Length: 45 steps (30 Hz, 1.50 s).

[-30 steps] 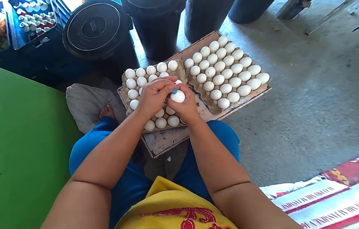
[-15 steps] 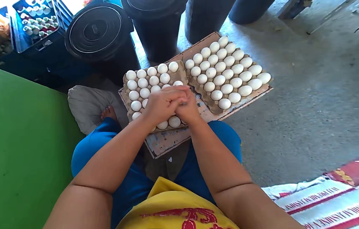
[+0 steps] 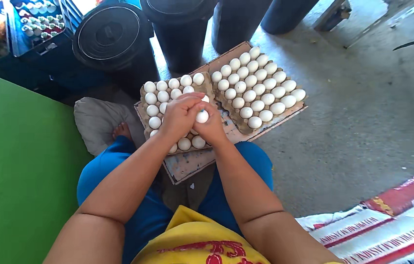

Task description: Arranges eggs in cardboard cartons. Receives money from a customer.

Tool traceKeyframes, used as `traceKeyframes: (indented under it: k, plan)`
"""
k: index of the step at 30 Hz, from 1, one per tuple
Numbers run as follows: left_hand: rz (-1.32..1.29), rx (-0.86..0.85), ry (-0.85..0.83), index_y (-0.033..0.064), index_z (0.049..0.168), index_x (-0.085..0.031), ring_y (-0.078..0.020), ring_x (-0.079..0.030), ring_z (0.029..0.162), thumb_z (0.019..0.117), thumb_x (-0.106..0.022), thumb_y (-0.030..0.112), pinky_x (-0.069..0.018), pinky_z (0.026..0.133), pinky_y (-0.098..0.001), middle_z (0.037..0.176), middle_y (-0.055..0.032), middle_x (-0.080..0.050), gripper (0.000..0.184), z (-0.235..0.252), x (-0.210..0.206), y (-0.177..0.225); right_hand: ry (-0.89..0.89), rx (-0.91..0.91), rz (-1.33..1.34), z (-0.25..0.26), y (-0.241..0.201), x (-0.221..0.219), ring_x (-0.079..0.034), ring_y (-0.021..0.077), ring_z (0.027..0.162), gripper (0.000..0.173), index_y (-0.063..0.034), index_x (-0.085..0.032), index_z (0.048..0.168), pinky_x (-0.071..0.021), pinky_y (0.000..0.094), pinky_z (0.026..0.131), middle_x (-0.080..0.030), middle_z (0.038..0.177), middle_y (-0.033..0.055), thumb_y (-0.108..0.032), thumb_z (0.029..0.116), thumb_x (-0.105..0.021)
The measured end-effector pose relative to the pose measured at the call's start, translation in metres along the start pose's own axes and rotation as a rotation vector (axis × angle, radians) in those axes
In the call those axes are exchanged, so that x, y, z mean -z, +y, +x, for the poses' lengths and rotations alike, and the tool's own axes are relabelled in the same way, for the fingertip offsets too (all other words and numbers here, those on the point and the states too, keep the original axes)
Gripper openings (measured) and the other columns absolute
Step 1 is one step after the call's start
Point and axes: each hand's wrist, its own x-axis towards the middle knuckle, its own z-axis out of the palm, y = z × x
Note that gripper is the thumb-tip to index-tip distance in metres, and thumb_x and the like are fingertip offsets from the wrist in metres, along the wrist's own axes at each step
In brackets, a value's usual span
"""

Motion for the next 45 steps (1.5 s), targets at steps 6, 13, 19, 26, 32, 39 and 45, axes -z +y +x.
traceKeyframes:
  k: [6,13,19,26,32,39,45]
  plan:
    - [-0.016,-0.06,-0.053,0.0011,0.099,-0.077,-0.0177,-0.067,0.119,0.1016,-0.06,0.013,-0.0508,0.107,-0.0377,0.121,-0.0104,-0.074,0.021,0.0,-0.001,-0.004,0.02,0.034,0.013,-0.001,0.0,0.002,-0.068,0.0035,0.092,0.034,-0.0003,-0.068,0.108,-0.0581,0.0251,0.086,-0.071,0.099,0.0032,-0.009,0.0768,-0.079]
    - [0.006,-0.17,-0.096,0.0039,0.095,-0.078,-0.0191,-0.066,0.124,0.0992,-0.064,0.014,-0.0504,0.111,-0.0393,0.123,-0.0085,-0.073,0.018,-0.004,-0.01,0.003,0.027,0.041,0.025,-0.001,0.0,0.007,-0.067,0.0045,0.099,0.032,0.001,-0.067,0.108,-0.0561,0.0257,0.092,-0.072,0.102,0.0045,-0.009,0.0784,-0.075]
    - [0.123,0.117,-0.05,0.0062,0.118,-0.076,-0.0239,-0.067,0.119,0.1054,-0.054,0.027,-0.0508,0.105,-0.0493,0.125,-0.0108,-0.072,0.033,-0.001,-0.001,0.004,0.054,-0.108,-0.082,-0.008,-0.016,0.001,-0.069,0.0246,0.106,0.058,0.0141,-0.063,0.124,-0.0557,0.039,0.097,-0.07,0.114,0.0252,-0.001,0.0715,-0.082]
    - [-0.043,0.055,0.015,-0.0024,0.098,-0.076,-0.0244,-0.068,0.117,0.1014,-0.053,0.022,-0.052,0.104,-0.0449,0.117,-0.0158,-0.073,0.034,-0.002,-0.005,0.005,0.026,-0.01,0.076,-0.005,-0.022,0.008,-0.068,0.0221,0.104,0.043,0.0134,-0.066,0.116,-0.0556,0.0388,0.095,-0.07,0.11,0.0227,0.002,0.0763,-0.078]
    - [-0.005,-0.121,-0.001,-0.0037,0.093,-0.076,-0.0291,-0.07,0.114,0.0975,-0.057,0.016,-0.0535,0.102,-0.0447,0.113,-0.0182,-0.075,0.028,-0.012,-0.012,0.008,0.013,-0.029,0.02,-0.007,-0.026,0.011,-0.066,0.0279,0.113,0.047,0.0147,-0.065,0.12,-0.0519,0.0429,0.102,-0.068,0.118,0.0268,0.006,0.076,-0.078]
    - [0.411,0.376,-0.415,-0.0037,0.131,-0.065,-0.0463,-0.057,0.129,0.1094,-0.048,0.027,-0.0399,0.109,-0.0652,0.136,-0.0284,-0.06,0.041,0.024,0.021,0.02,0.056,-0.458,-0.032,0.008,-0.045,0.012,-0.059,0.0309,0.124,0.037,0.0097,-0.057,0.135,-0.0458,0.0447,0.109,-0.06,0.134,0.0278,-0.013,0.1091,-0.044]
    - [0.663,0.529,-0.733,-0.0006,0.109,-0.072,-0.0457,-0.063,0.115,0.104,-0.056,0.038,-0.0485,0.094,-0.0678,0.12,-0.024,-0.067,0.042,0.009,0.018,-0.017,0.331,-0.518,0.185,0.062,0.006,0.014,-0.064,0.0261,0.105,0.05,-0.0009,-0.046,0.146,-0.0565,0.042,0.086,-0.059,0.131,0.0201,-0.034,0.1128,-0.029]
